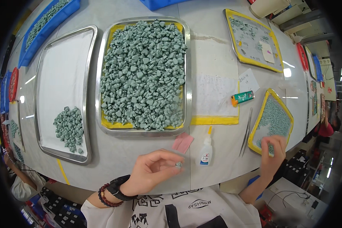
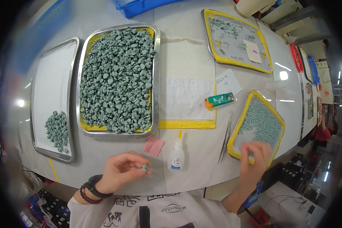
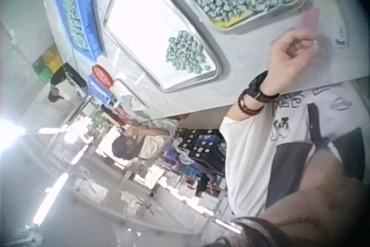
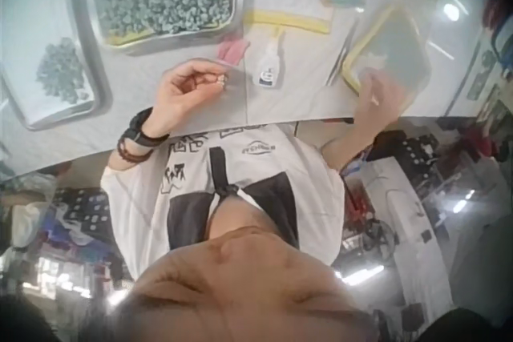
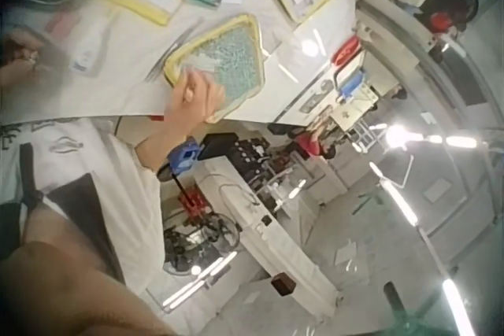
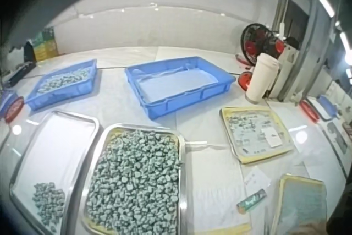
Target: Assembling small plastic toy components at a factory workbench.
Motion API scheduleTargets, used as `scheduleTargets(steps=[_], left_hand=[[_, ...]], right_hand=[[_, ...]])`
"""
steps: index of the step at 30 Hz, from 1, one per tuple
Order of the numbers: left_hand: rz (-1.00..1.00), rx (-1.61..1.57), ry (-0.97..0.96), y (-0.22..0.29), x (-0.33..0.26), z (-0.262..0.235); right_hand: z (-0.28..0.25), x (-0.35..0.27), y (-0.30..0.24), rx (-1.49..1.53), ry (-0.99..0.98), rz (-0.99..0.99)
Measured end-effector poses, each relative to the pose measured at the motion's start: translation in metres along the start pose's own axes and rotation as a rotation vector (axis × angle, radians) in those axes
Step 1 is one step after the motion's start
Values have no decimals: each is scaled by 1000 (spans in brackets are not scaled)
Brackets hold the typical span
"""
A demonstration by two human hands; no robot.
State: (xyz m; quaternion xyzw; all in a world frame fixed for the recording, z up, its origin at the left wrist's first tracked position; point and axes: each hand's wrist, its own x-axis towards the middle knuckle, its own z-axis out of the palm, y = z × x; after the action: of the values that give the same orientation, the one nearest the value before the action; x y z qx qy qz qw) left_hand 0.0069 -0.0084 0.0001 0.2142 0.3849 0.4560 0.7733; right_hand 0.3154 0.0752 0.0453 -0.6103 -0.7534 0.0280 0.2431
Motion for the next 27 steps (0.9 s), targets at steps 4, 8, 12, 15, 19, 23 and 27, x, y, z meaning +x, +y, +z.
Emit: scheduleTargets(steps=[4, 8, 12, 15, 19, 23, 27], left_hand=[[16, 38, 26, -4, -2, -4], [47, 62, -5, -1, -1, -2], [61, 76, 8, 0, -3, -1], [71, 78, 14, 0, -2, -1], [103, 81, 18, 1, -1, 1], [108, 90, 24, 1, -1, 2], [121, 123, 43, -2, -1, 1]], right_hand=[[22, -7, -84, 421, -295, -257], [44, -9, -108, 522, -378, -287], [49, -9, -113, 563, -402, -282], [53, -9, -115, 608, -423, -294], [56, -8, -116, 564, -419, -316], [56, -8, -116, 561, -447, -312], [55, -11, -118, 553, -449, -304]])
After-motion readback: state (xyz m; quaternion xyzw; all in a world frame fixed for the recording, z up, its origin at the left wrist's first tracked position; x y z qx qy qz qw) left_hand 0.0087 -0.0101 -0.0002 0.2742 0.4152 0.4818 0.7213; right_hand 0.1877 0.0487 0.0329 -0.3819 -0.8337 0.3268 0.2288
